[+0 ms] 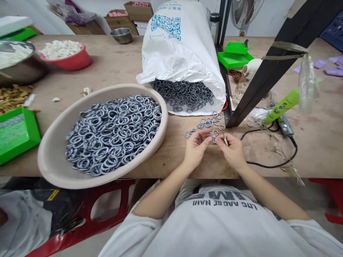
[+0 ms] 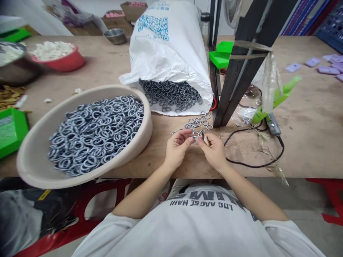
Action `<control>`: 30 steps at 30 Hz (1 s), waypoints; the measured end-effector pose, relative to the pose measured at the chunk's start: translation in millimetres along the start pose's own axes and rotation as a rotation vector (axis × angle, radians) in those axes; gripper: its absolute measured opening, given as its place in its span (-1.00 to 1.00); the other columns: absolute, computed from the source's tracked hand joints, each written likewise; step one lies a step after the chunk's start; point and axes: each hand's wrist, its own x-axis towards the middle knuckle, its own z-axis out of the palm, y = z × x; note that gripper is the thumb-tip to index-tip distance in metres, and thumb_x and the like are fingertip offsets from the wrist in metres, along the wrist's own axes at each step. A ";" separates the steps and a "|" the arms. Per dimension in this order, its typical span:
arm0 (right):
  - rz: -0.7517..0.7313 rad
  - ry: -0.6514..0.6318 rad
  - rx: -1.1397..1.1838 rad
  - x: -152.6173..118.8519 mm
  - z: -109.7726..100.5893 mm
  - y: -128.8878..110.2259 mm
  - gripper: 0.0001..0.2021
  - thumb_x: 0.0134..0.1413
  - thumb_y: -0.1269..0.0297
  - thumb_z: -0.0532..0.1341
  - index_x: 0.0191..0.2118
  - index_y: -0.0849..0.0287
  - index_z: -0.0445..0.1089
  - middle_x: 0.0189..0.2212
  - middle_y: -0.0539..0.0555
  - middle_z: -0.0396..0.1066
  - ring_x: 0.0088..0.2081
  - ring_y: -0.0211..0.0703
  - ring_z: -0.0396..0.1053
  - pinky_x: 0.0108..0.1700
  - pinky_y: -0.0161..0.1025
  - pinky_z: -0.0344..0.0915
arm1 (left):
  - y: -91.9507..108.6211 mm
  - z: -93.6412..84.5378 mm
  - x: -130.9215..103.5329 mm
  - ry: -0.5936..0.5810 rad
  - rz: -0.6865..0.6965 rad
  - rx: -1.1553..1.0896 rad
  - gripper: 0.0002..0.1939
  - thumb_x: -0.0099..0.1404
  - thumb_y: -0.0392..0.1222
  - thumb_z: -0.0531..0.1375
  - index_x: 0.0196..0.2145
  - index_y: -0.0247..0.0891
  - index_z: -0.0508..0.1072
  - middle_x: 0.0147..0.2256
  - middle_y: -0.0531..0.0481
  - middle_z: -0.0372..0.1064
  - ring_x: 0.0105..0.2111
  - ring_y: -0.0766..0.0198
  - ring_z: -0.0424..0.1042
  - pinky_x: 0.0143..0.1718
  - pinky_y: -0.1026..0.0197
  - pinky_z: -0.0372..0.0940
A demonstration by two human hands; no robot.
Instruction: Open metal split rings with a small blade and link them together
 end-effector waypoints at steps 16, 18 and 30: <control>-0.149 -0.152 0.040 -6.0 5.3 -19.1 -0.77 0.09 0.17 0.37 -0.10 -0.01 0.55 -0.26 0.02 0.36 -0.22 -0.17 0.37 -0.16 -0.18 0.37 | 15.3 8.4 -21.5 -0.025 -0.332 -0.417 -0.61 0.14 0.14 0.36 -0.41 -0.26 0.44 -0.49 0.10 0.27 -0.55 0.46 0.20 -0.48 0.36 0.21; -0.129 -0.105 0.019 -8.7 8.1 -21.1 -0.76 0.03 0.13 0.40 -0.15 0.01 0.55 -0.27 0.03 0.36 -0.23 -0.14 0.37 -0.19 -0.17 0.38 | 16.0 10.1 -22.7 -0.025 -0.384 -0.442 -0.60 0.11 0.15 0.38 -0.38 -0.25 0.45 -0.50 0.11 0.28 -0.58 0.46 0.20 -0.53 0.36 0.21; -0.090 -0.201 -0.093 2.3 -4.8 -34.9 -0.64 0.25 -0.09 0.15 -0.34 0.12 0.37 -0.45 0.01 0.36 -0.40 -0.20 0.30 -0.33 -0.24 0.21 | 24.4 18.1 -31.3 0.034 -0.386 -0.366 -0.46 0.22 0.27 0.23 -0.58 -0.24 0.22 -0.71 0.19 -0.04 -0.71 0.47 -0.04 -0.64 0.33 -0.02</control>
